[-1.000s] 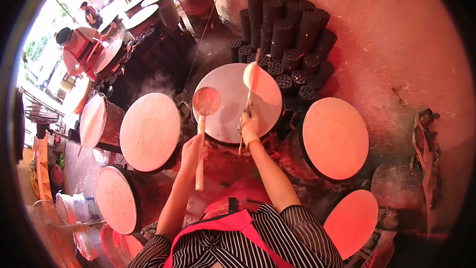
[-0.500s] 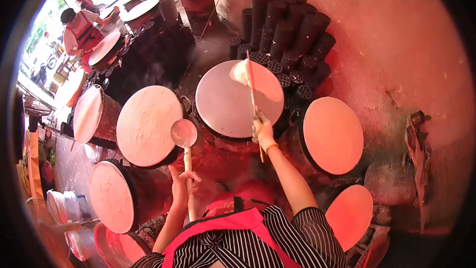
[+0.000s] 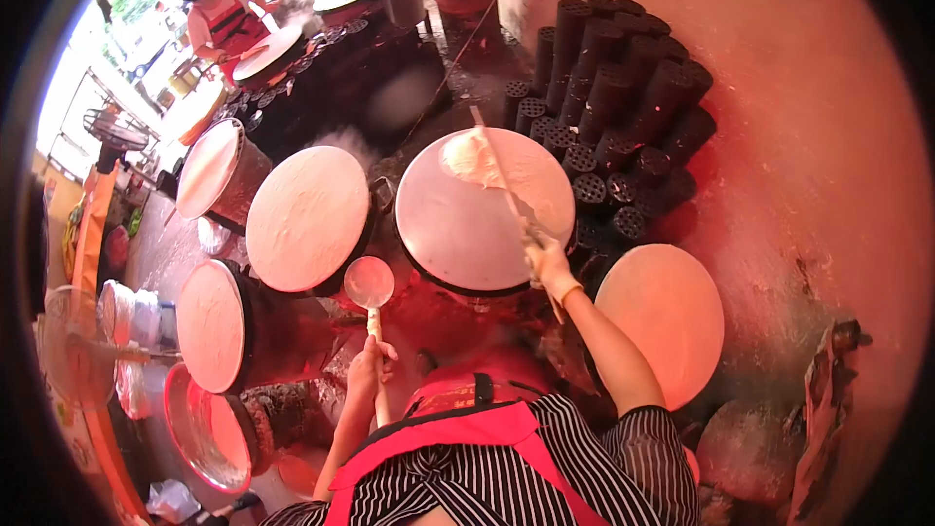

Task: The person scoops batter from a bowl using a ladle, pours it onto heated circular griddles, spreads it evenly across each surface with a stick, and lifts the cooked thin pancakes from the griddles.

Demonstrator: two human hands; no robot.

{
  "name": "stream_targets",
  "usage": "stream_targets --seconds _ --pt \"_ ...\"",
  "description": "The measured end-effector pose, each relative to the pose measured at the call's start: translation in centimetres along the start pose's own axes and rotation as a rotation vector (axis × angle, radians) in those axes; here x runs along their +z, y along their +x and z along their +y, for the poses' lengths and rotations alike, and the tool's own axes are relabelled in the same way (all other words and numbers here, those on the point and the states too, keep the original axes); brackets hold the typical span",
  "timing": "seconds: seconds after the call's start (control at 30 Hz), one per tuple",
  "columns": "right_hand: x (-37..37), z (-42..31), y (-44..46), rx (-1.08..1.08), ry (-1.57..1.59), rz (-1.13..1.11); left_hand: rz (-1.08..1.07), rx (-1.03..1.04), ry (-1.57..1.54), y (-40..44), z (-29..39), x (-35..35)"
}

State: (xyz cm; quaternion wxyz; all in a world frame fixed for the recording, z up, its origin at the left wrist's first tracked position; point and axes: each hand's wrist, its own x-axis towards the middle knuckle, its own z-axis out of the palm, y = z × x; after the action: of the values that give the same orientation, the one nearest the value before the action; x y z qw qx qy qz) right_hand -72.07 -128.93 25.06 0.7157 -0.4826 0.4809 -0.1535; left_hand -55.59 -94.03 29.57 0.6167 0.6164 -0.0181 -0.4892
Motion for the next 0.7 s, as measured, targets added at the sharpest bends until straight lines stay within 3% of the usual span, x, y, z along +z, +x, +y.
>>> stream_targets --seconds 0.17,0.27,0.33,0.47,0.63,0.7 --pt "0.0 -1.9 -2.3 0.030 -0.136 -0.304 0.031 0.007 -0.076 -1.1 -2.6 3.3" --pt "-4.9 -3.6 -5.2 0.182 -0.199 -0.387 0.067 0.029 -0.107 -1.6 -3.6 4.3" --pt "-9.8 -3.4 -2.5 0.192 -0.165 -0.386 0.117 0.024 -0.097 -2.5 -2.9 5.3" --pt "-8.7 -4.2 3.6 -0.018 -0.026 0.033 0.128 0.048 -0.110 -3.3 -2.4 6.1" --pt "-8.2 -5.3 1.8 0.079 -0.250 -0.431 0.194 0.047 -0.038 -3.8 -2.0 6.6" --pt "-11.2 -7.2 0.0 0.203 -0.234 -0.523 0.212 0.042 -0.048 -3.9 -2.6 6.3"
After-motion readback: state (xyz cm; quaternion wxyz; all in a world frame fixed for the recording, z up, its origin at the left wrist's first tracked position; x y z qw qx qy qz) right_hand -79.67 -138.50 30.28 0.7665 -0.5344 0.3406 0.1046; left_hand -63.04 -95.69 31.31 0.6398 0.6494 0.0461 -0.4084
